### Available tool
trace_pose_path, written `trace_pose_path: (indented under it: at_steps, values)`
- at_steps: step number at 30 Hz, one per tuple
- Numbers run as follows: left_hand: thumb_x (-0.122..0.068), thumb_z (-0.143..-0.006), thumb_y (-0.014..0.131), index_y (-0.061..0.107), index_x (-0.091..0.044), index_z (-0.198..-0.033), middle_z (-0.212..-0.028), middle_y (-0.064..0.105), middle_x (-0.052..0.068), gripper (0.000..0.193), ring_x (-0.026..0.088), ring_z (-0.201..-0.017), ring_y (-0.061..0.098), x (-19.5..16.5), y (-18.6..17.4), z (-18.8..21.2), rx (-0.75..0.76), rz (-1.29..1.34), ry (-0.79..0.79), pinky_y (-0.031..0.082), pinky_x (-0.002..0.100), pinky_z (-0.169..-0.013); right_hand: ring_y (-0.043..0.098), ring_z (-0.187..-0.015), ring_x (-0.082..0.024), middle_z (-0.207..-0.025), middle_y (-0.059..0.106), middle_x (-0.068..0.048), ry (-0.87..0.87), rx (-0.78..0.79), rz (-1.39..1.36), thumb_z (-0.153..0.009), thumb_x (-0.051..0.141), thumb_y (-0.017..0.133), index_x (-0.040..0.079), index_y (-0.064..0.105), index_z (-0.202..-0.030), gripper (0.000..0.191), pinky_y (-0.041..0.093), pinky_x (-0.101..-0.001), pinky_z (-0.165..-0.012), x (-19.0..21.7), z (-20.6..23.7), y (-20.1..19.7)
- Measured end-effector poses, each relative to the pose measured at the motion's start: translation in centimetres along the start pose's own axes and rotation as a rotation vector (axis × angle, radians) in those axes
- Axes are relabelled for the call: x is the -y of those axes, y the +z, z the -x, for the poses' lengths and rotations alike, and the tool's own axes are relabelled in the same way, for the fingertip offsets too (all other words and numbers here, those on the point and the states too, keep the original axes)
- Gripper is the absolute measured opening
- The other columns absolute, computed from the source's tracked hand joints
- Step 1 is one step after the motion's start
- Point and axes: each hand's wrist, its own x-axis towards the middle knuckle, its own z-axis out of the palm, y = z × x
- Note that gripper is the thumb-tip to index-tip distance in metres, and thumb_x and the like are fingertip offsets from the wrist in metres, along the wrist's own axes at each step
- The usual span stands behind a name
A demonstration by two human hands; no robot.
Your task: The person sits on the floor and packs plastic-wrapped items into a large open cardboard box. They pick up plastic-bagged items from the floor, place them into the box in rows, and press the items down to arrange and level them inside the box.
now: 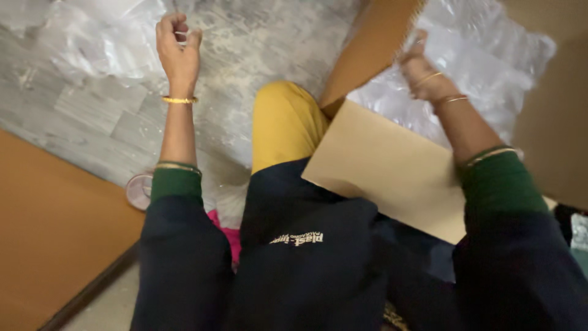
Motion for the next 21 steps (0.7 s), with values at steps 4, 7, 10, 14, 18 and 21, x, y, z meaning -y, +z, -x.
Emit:
trace_pose_path:
  at_steps: [4,7,10,14,18,21]
  values:
    - [-0.026,-0.077,0.091,0.04,-0.012,-0.148,-0.139,0.047,0.018,0.088,0.04,-0.132,0.044,2.6,-2.8,-3.9,-0.251,-0.493,0.141,0.037,0.056,-0.114,0.06,-0.123,-0.021,-0.137,0.062,-0.008,-0.305,0.097,0.536,-0.106,0.024,0.065,0.008,0.043,-0.15,0.052,0.051,-0.0386,-0.107,-2.3,-2.0,1.2]
    - [-0.058,-0.067,0.097,0.031,-0.016,-0.151,-0.149,0.036,0.027,0.114,0.053,-0.134,0.033,2.9,-4.5,-6.0,-0.269,-0.779,-0.209,0.029,0.072,-0.101,0.058,-0.126,-0.023,-0.14,0.06,-0.009,-0.399,0.124,0.659,-0.107,0.025,0.063,0.008,0.044,-0.15,0.05,0.049,-0.0399,-0.11,-3.6,-1.8,0.9]
    - [-0.064,-0.068,0.092,0.023,-0.022,-0.159,-0.159,0.027,0.025,0.122,0.05,-0.141,0.029,2.6,-5.4,-6.0,-0.075,-0.729,-0.556,0.027,0.074,-0.107,0.056,-0.13,-0.025,-0.143,0.059,-0.01,-0.457,0.135,0.724,-0.107,0.025,0.061,0.008,0.045,-0.151,0.049,0.047,-0.0412,-0.112,-4.3,-1.6,0.9]
    - [-0.073,-0.077,0.088,0.026,-0.014,-0.156,-0.158,0.023,0.029,0.117,0.059,-0.138,0.021,2.0,-3.3,-2.2,0.112,-0.829,-0.35,0.025,0.079,-0.1,0.053,-0.134,-0.028,-0.146,0.057,-0.011,-0.507,0.128,0.773,-0.108,0.026,0.058,0.008,0.046,-0.151,0.048,0.045,-0.043,-0.115,-4.5,-1.2,1.2]
    - [-0.053,-0.085,0.085,0.031,-0.018,-0.164,-0.162,0.036,0.02,0.102,0.045,-0.149,0.03,2.8,-0.2,1.9,0.194,-0.636,-0.258,0.031,0.068,-0.116,0.051,-0.139,-0.03,-0.15,0.055,-0.013,-0.542,0.122,0.815,-0.109,0.026,0.055,0.008,0.048,-0.152,0.047,0.042,-0.0448,-0.118,-4.6,-0.7,1.0]
    - [-0.048,-0.085,0.091,0.031,-0.017,-0.162,-0.163,0.039,0.015,0.102,0.04,-0.152,0.031,5.1,-0.7,2.8,-0.032,-0.612,-0.142,0.029,0.066,-0.118,0.049,-0.142,-0.032,-0.153,0.053,-0.014,-0.587,0.126,0.84,-0.11,0.027,0.052,0.008,0.049,-0.153,0.047,0.04,-0.0461,-0.12,-4.8,-0.5,0.8]
